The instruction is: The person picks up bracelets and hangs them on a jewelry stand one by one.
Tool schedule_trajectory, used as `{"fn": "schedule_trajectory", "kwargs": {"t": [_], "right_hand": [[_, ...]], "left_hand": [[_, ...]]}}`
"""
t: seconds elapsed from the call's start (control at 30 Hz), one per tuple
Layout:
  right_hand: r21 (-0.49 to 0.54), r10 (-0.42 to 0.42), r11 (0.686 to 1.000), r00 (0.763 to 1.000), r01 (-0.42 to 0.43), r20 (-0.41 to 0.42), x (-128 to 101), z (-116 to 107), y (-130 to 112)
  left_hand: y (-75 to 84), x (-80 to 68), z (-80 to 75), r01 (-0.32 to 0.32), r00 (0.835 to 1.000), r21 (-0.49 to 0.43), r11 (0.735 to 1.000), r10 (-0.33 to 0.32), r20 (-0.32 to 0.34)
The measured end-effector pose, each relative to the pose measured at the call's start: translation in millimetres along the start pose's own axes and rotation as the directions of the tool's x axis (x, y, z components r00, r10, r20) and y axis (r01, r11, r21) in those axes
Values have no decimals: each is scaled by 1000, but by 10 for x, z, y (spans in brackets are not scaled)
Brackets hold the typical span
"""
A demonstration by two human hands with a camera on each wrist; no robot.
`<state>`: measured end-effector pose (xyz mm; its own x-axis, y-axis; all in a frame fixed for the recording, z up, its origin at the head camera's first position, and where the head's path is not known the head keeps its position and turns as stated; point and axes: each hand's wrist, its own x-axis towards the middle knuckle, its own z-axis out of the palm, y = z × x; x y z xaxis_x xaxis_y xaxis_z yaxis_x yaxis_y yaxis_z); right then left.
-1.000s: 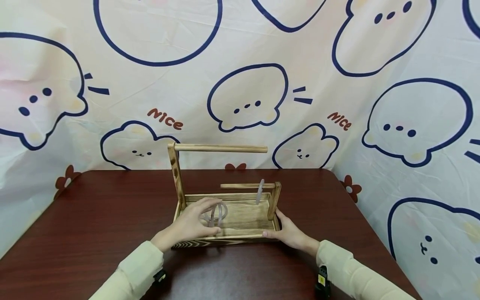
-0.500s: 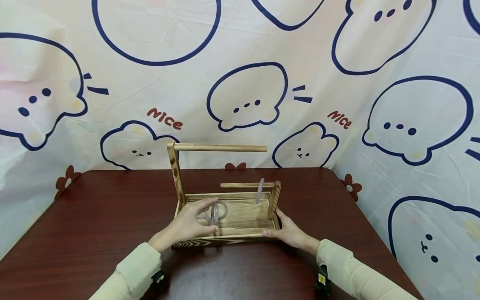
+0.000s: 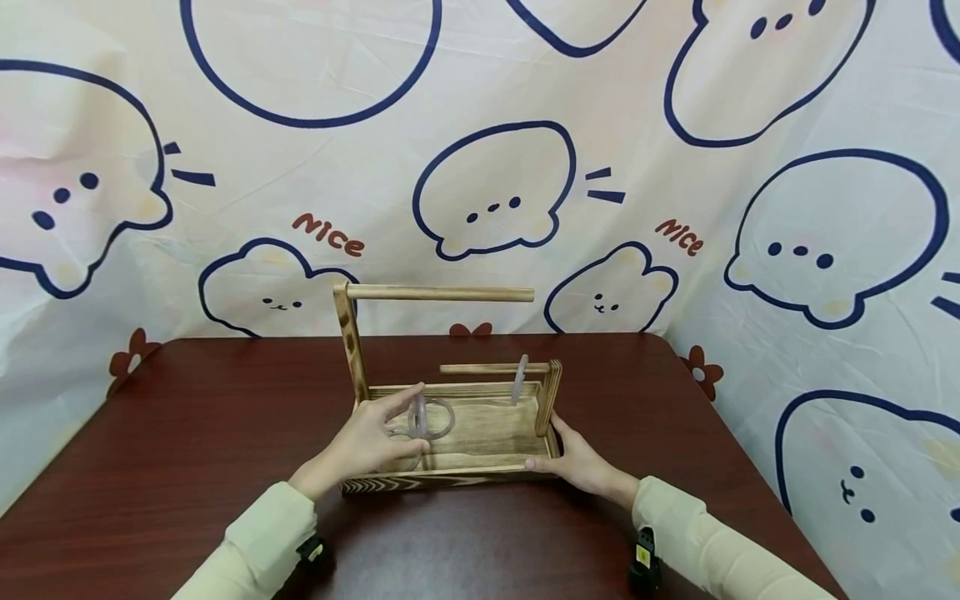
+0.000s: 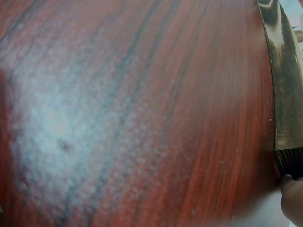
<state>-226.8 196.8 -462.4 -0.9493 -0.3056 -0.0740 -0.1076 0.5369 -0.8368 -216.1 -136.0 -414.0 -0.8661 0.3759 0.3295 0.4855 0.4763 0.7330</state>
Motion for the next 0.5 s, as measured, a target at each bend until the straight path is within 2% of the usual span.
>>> {"fn": "schedule_trajectory", "kwargs": {"t": [0.27,0.5], "right_hand": [[-2,3,1000,1000,-3,15,-25,-14,-29],[-5,9,1000,1000,-9,24,-32,-20,-46]], "left_hand": [[-81,64,-54,-8,1000,10,1000,8,-23],[-67,139,-118,6,999,-22,1000,-7,-44]]}}
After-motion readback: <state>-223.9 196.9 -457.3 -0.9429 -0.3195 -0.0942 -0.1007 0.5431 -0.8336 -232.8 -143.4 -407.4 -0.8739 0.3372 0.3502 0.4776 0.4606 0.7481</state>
